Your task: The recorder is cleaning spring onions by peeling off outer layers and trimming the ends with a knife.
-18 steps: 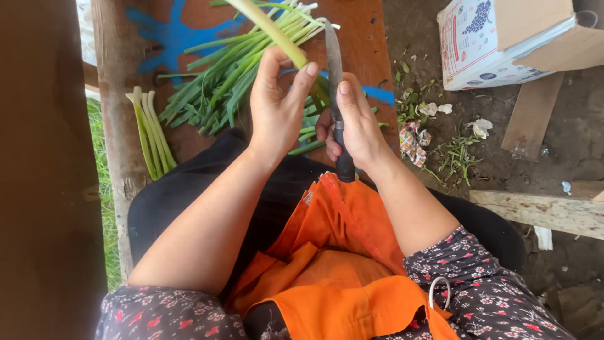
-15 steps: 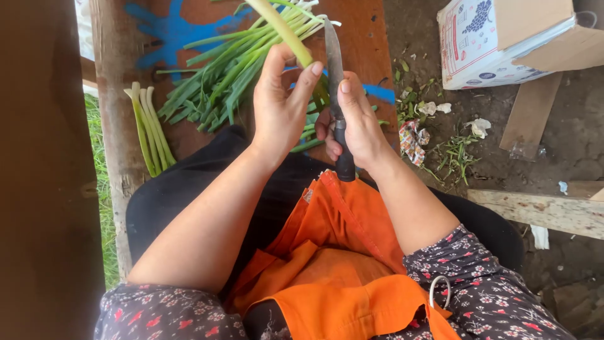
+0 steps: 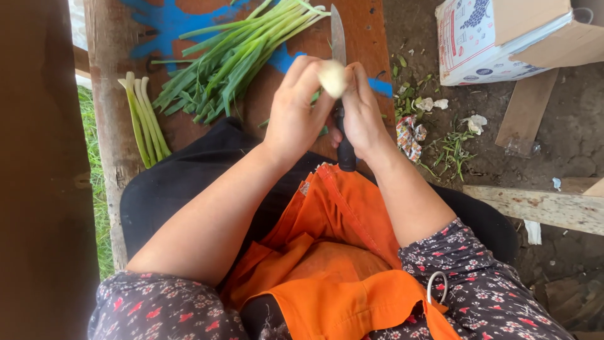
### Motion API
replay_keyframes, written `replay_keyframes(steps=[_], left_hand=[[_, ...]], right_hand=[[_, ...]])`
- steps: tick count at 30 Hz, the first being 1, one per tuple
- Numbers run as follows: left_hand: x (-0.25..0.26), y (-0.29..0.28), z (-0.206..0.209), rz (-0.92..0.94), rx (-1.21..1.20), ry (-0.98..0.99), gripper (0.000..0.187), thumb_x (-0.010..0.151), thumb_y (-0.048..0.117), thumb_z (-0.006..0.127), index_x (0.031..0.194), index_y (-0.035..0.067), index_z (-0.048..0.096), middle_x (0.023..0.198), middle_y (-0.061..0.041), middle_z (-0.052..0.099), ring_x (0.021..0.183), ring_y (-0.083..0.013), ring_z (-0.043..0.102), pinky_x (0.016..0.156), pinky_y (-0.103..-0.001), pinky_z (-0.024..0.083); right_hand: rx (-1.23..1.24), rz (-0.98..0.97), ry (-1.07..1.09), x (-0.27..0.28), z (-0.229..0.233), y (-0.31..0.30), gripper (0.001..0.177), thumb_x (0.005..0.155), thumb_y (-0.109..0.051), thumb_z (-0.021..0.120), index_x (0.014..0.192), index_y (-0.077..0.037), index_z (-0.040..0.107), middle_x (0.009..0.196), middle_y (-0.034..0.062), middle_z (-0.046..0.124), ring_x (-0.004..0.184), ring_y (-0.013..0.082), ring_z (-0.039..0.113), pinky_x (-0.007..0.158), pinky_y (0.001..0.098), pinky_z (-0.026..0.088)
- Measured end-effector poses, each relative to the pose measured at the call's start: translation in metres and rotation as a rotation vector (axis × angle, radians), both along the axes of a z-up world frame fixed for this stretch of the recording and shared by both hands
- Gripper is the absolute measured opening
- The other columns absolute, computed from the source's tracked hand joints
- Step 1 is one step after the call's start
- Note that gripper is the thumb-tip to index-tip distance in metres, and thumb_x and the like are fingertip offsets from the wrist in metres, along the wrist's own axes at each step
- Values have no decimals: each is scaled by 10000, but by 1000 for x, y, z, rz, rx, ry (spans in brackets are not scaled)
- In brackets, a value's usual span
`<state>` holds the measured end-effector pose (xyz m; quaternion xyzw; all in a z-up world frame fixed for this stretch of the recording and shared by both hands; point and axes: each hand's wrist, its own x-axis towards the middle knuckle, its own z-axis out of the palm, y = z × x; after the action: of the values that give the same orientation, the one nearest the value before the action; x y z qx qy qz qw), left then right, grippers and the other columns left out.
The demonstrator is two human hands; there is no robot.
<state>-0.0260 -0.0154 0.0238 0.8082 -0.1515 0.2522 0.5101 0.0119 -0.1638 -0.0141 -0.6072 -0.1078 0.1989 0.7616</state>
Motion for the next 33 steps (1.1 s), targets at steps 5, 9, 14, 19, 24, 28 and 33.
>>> replay_keyframes(steps=[5, 9, 14, 19, 24, 28, 33], left_hand=[[7, 12, 14, -42, 194, -230, 287, 916, -44, 717, 1177, 39, 629, 1166, -117, 609, 1051, -329, 654, 902, -401, 578], [19, 62, 21, 314, 63, -221, 169, 1021, -56, 679, 1123, 77, 660, 1039, -93, 647, 956, -213, 640, 846, -374, 531], [36, 134, 13, 129, -725, -340, 263, 1156, 97, 575, 1377, 122, 436, 1180, -49, 641, 1049, -153, 661, 807, -362, 603], [37, 160, -13, 164, -876, -315, 323, 1215, 186, 542, 1451, 127, 331, 1344, -60, 605, 1167, -191, 655, 872, -418, 625], [39, 109, 10, 122, -830, -265, 417, 1116, 285, 517, 1463, 283, 285, 1205, -54, 652, 1098, -178, 694, 926, -397, 662], [34, 64, -7, 96, -878, -52, 204, 1200, 243, 510, 1326, 124, 402, 1194, -98, 678, 1075, -197, 706, 860, -355, 615], [26, 22, -15, -125, -953, 72, 181, 1167, 163, 531, 1302, 125, 418, 1243, -90, 650, 1157, -210, 694, 958, -381, 640]], right_hand=[[-98, -168, 143, 17, 8, -5, 335, 1073, -517, 356, 1216, -216, 392, 718, 74, 599, 434, 153, 537, 337, 297, 410], [-153, -159, -46, 33, -3, -29, 371, 1158, -503, 357, 1194, -133, 367, 714, 88, 571, 443, 138, 475, 386, 294, 413], [-435, 53, -60, 30, -39, -8, 390, 1108, -495, 375, 1210, -119, 361, 704, 139, 620, 400, 136, 483, 345, 296, 391], [-455, 322, 114, 10, -25, 12, 466, 1064, -496, 298, 1406, -182, 338, 646, 159, 633, 335, 139, 413, 352, 284, 389], [-108, 185, -36, 6, -13, -2, 568, 1133, -489, 337, 1587, -156, 259, 758, 125, 606, 457, 142, 496, 445, 278, 440], [-27, 93, -214, -7, 26, -1, 595, 1158, -519, 344, 1629, -173, 233, 842, 127, 603, 513, 155, 509, 503, 292, 468], [37, 30, -113, -7, 33, -2, 647, 1104, -597, 342, 1622, -221, 248, 809, 147, 587, 471, 157, 494, 470, 299, 462]])
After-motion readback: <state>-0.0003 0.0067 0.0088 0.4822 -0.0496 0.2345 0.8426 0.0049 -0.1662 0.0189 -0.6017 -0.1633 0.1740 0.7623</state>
